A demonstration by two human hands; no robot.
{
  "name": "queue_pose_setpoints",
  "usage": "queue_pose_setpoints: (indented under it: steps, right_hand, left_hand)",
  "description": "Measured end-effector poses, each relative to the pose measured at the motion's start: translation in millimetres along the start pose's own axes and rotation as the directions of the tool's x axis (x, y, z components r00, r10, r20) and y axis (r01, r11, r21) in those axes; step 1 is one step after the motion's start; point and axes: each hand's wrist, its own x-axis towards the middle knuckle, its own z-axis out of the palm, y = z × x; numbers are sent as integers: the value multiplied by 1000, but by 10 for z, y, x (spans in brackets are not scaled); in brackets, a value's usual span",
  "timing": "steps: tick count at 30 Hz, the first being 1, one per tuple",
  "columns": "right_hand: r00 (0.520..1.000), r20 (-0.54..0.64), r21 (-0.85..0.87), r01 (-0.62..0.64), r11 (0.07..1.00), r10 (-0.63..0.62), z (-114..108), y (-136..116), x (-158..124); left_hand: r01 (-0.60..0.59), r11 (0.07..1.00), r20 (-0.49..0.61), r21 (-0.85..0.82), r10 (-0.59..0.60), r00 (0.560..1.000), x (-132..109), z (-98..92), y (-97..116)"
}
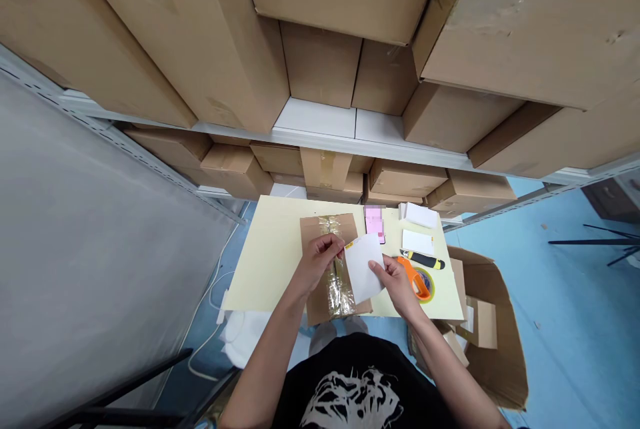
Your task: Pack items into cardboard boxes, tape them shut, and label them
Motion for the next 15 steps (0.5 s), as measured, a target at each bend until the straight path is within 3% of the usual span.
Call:
queue_pose_setpoints:
  steps: [8,15]
  right_hand:
    - [1000,-16,-14,-10,1000,10,37,-60,-22]
    - [999,-42,-28,-13,1000,12,22,-66,-34]
  left_hand:
    - [-51,999,-49,-7,51,997,-94,-1,41]
    - [-75,986,-133,148,95,987,-97,-61,15]
